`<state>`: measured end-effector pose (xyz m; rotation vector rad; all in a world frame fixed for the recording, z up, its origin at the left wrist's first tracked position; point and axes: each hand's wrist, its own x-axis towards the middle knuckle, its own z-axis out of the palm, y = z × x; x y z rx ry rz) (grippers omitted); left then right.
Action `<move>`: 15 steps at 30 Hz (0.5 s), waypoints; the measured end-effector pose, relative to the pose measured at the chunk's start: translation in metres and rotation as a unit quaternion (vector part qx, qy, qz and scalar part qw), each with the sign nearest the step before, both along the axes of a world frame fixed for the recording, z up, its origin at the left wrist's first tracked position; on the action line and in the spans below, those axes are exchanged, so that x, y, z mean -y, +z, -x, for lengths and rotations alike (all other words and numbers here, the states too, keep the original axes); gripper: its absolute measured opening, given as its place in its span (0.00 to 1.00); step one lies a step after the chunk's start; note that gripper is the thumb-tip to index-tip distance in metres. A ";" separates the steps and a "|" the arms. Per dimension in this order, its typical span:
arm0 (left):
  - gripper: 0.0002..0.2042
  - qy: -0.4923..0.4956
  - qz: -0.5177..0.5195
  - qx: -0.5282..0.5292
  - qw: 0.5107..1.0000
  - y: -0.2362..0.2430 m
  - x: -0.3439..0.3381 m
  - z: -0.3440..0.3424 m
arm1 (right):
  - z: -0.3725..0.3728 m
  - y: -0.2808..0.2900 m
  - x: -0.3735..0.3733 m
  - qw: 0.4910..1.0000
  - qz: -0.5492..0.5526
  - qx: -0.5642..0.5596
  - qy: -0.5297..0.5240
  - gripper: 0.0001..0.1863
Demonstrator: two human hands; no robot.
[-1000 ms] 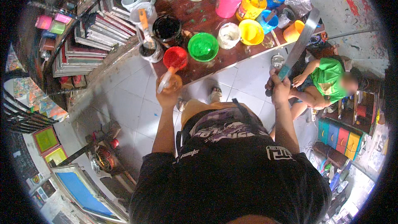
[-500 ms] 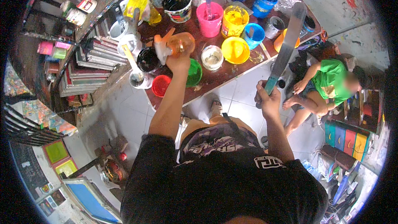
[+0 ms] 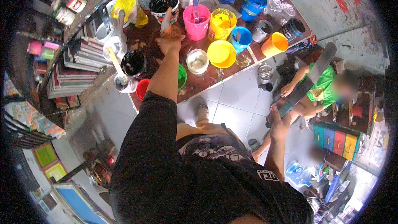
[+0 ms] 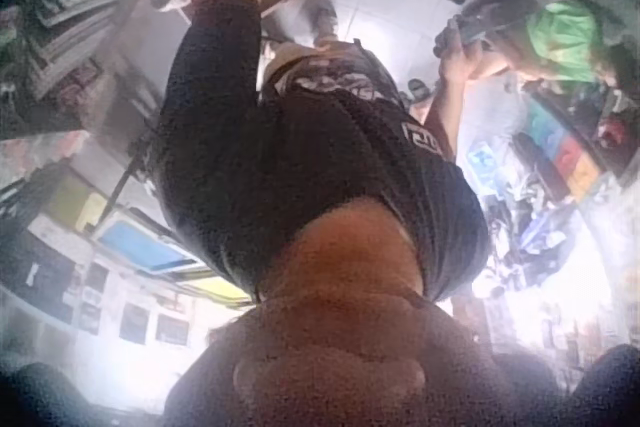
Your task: The person wipes a squeegee with a cloth, then picks up a red ink container and pours red ink onto a screen printing frame. Using the squeegee, they spread the ink evenly across the screen surface.
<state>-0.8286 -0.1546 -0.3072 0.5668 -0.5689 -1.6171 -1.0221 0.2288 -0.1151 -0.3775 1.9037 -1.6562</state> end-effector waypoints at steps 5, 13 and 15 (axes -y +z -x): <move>0.32 0.338 0.118 0.626 0.692 0.041 -0.067 -0.004 | -0.014 -0.011 0.024 0.995 0.027 -0.003 0.092 0.09; 0.37 0.154 0.025 0.670 0.726 0.056 -0.270 -0.147 | -0.046 -0.004 0.069 0.977 -0.020 0.002 0.212 0.09; 0.40 0.249 -0.029 0.681 0.688 0.030 -0.273 -0.170 | -0.048 -0.005 0.074 0.967 -0.027 -0.006 0.253 0.09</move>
